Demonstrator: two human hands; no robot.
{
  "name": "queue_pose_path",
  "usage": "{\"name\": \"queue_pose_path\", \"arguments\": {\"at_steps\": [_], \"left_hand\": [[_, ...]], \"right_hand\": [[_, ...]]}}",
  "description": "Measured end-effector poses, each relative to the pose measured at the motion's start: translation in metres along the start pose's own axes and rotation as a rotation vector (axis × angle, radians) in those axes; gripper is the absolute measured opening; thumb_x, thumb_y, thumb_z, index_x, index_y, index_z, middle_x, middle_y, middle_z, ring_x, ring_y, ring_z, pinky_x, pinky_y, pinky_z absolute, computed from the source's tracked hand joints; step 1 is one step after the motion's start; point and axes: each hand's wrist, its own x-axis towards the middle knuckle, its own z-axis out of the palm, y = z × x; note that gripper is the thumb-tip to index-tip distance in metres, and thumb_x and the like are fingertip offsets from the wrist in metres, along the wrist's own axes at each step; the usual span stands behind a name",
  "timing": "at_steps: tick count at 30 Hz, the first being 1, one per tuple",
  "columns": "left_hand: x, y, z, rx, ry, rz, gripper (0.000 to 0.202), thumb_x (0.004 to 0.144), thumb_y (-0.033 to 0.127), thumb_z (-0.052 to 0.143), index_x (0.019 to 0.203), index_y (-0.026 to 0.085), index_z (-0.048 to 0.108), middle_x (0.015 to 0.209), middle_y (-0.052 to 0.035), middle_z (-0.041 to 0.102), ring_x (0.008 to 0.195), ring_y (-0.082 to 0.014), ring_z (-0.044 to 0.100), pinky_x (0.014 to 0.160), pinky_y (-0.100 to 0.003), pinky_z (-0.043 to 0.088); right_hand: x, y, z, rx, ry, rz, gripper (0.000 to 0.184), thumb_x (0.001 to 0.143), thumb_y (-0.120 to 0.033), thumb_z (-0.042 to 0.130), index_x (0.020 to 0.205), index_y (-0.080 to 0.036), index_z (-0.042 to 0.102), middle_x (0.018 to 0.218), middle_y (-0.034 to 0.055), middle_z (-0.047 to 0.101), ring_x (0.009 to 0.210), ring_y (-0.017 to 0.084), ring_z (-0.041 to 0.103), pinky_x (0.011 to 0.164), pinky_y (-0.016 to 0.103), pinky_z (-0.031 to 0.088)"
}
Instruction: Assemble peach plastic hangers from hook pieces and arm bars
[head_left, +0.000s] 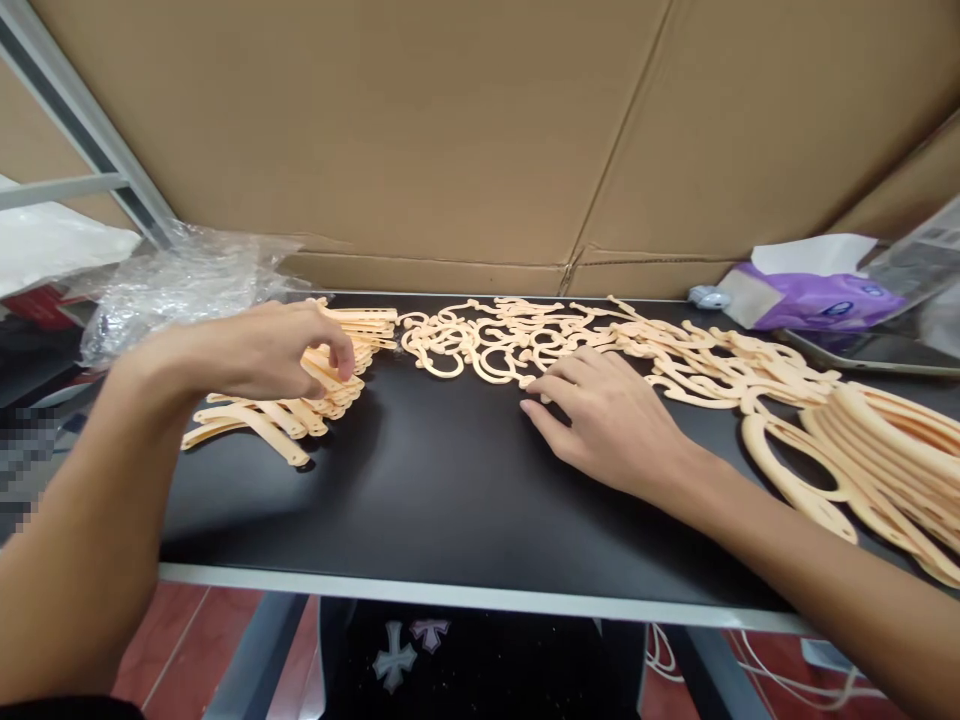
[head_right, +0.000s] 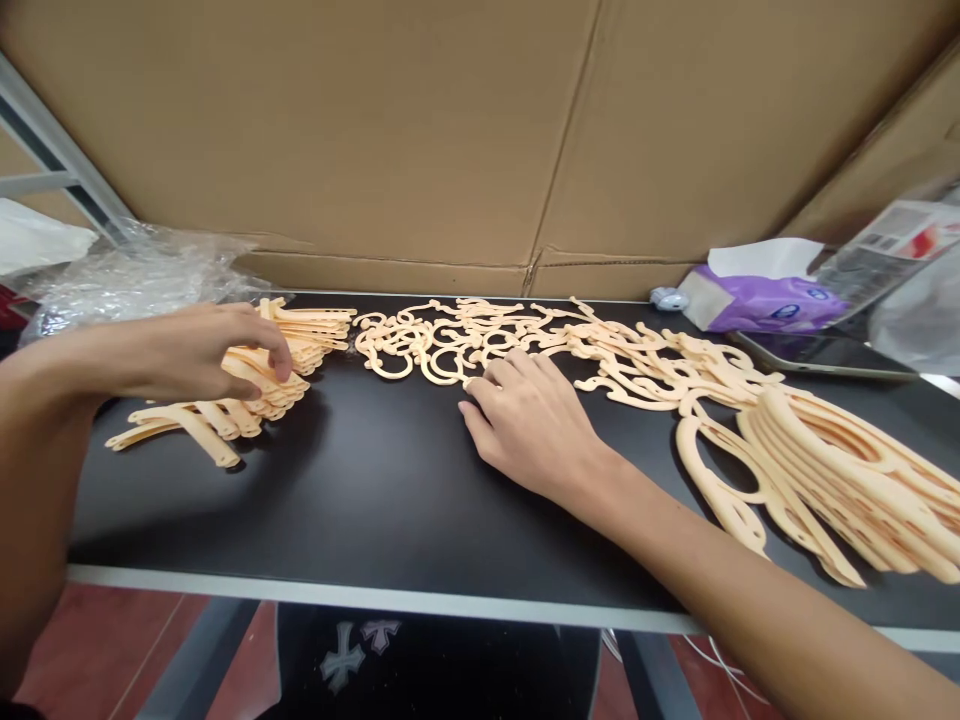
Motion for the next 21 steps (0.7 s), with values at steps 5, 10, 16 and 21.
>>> {"name": "queue_pose_path", "arguments": {"at_steps": [5, 10, 16, 21], "left_hand": [[0.004, 0.002, -0.005, -0.037, 0.135, 0.082, 0.019, 0.076, 0.034, 0.071, 0.093, 0.026, 0.075, 0.095, 0.0008, 0.071, 0.087, -0.0189, 0.063, 0.074, -0.026, 0.046], [-0.007, 0.027, -0.023, -0.361, 0.571, 0.15, 0.02, 0.074, 0.041, 0.077, 0.085, 0.024, 0.074, 0.085, -0.0017, 0.072, 0.078, -0.0205, 0.064, 0.071, -0.035, 0.049], [0.004, 0.055, -0.017, -1.086, 0.985, 0.427, 0.033, 0.06, 0.015, 0.09, 0.08, 0.021, 0.064, 0.077, -0.0007, 0.068, 0.074, -0.0187, 0.066, 0.07, -0.038, 0.057], [0.021, 0.076, 0.012, -1.261, 0.681, 0.32, 0.033, 0.071, 0.018, 0.085, 0.082, 0.018, 0.054, 0.077, 0.0016, 0.068, 0.069, -0.0124, 0.065, 0.061, -0.027, 0.055]], "right_hand": [[0.0, 0.001, -0.001, -0.021, -0.027, 0.038, 0.029, 0.097, -0.028, 0.052, 0.091, -0.014, 0.076, 0.089, 0.0105, 0.072, 0.091, 0.027, 0.06, 0.082, 0.04, 0.039], [0.002, 0.001, -0.004, -0.044, -0.04, 0.071, 0.03, 0.098, -0.028, 0.051, 0.089, -0.013, 0.076, 0.091, 0.0117, 0.073, 0.091, 0.027, 0.059, 0.084, 0.04, 0.038], [0.002, 0.007, -0.006, -0.117, -0.035, 0.121, 0.032, 0.098, -0.027, 0.048, 0.093, -0.012, 0.076, 0.092, 0.0136, 0.074, 0.094, 0.028, 0.059, 0.085, 0.04, 0.037], [0.001, 0.013, -0.008, -0.136, -0.077, 0.133, 0.031, 0.096, -0.022, 0.047, 0.089, -0.012, 0.075, 0.091, 0.0139, 0.075, 0.092, 0.029, 0.06, 0.085, 0.041, 0.037]]}}
